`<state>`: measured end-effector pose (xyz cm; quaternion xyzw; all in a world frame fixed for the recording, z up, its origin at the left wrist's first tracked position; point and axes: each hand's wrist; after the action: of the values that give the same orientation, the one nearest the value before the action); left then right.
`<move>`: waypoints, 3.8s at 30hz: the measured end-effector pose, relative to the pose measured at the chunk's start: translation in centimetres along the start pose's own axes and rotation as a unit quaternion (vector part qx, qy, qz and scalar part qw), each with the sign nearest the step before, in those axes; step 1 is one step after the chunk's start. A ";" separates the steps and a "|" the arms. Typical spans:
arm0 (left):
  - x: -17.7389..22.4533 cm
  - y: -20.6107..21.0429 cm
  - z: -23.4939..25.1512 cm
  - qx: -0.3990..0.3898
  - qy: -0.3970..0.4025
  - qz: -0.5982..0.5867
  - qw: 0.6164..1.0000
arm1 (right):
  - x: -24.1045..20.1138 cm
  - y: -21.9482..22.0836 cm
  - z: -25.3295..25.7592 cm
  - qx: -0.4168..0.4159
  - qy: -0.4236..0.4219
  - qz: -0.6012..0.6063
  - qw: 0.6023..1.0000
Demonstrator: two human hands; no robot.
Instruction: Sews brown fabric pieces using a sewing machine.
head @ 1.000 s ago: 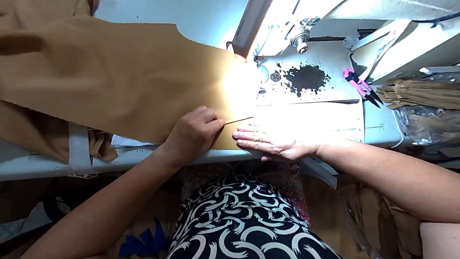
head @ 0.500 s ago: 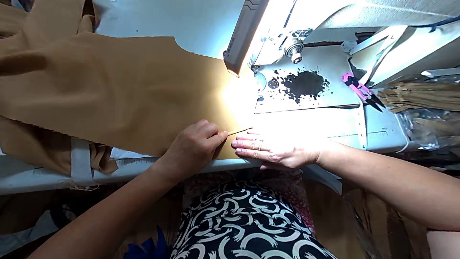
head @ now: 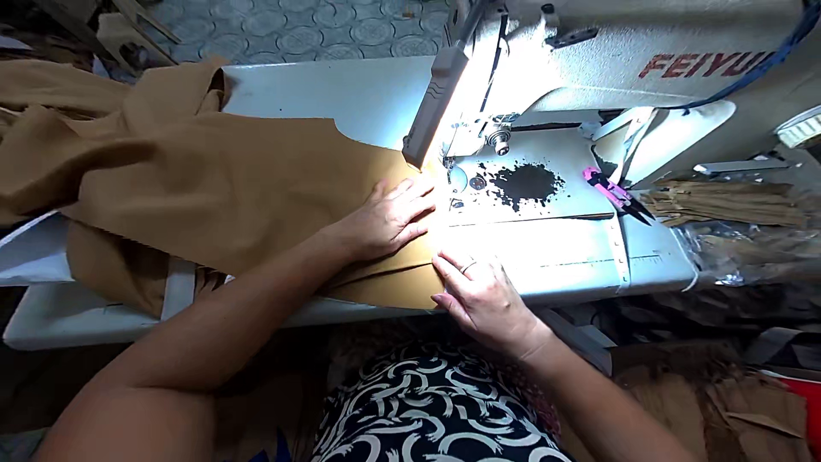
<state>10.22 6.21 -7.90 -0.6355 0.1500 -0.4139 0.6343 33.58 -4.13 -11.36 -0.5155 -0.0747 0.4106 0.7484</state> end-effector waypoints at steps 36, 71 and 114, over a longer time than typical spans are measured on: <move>0.3 0.2 4.0 -0.044 -0.156 0.023 0.987 | 4.8 -1.1 2.9 -0.015 -0.014 -0.012 1.000; -7.4 0.9 7.7 0.076 -0.036 -0.006 0.996 | 10.3 -2.2 8.5 -0.099 -0.015 -0.039 0.994; 3.8 -5.4 -1.1 0.126 -0.096 0.067 0.985 | 2.8 -1.1 0.7 0.024 -0.063 0.179 0.982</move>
<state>9.93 3.56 -1.74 -0.5754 0.0776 -0.3233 0.7473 35.63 -1.83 -11.03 -0.4759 -0.0184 0.5713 0.6684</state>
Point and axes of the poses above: each hand's wrist, its own z-axis towards the middle knuckle, its own y-axis out of the palm, x = y × z, and after that the axes turned 1 degree about x, right-handed
